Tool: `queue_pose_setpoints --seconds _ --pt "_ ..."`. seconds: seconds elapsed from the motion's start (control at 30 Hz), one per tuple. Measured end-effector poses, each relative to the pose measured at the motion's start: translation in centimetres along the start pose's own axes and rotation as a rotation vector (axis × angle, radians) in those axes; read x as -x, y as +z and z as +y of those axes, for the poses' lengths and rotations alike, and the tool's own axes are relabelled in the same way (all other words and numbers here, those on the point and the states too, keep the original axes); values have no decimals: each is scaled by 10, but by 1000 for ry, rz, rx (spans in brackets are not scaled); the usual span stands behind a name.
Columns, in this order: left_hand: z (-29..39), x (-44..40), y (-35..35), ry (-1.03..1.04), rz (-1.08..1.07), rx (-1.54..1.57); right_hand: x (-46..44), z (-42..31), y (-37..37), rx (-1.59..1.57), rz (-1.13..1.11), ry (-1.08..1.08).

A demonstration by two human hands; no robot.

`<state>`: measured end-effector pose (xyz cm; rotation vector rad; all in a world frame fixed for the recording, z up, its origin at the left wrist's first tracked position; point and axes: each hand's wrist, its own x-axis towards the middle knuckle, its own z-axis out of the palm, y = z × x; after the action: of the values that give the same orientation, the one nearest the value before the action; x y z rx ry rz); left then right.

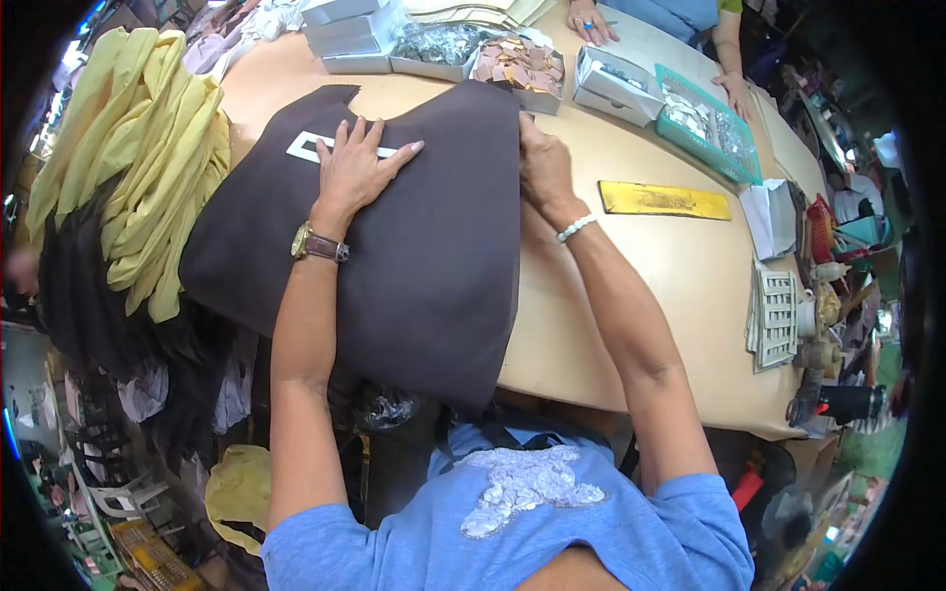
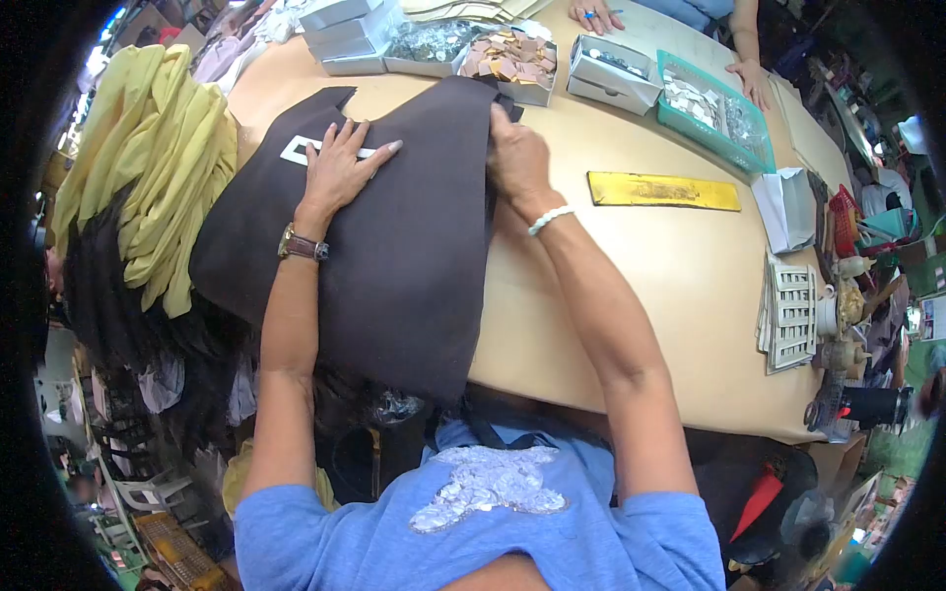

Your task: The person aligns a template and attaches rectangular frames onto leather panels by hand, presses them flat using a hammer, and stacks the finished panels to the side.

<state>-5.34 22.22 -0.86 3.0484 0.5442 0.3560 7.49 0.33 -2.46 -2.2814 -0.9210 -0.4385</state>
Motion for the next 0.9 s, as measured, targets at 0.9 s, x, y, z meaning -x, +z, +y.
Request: queue_pose_setpoints --seconds 0.9 --pt "-2 0 2 -10 6 39 22 -60 -26 -253 -175 -30"
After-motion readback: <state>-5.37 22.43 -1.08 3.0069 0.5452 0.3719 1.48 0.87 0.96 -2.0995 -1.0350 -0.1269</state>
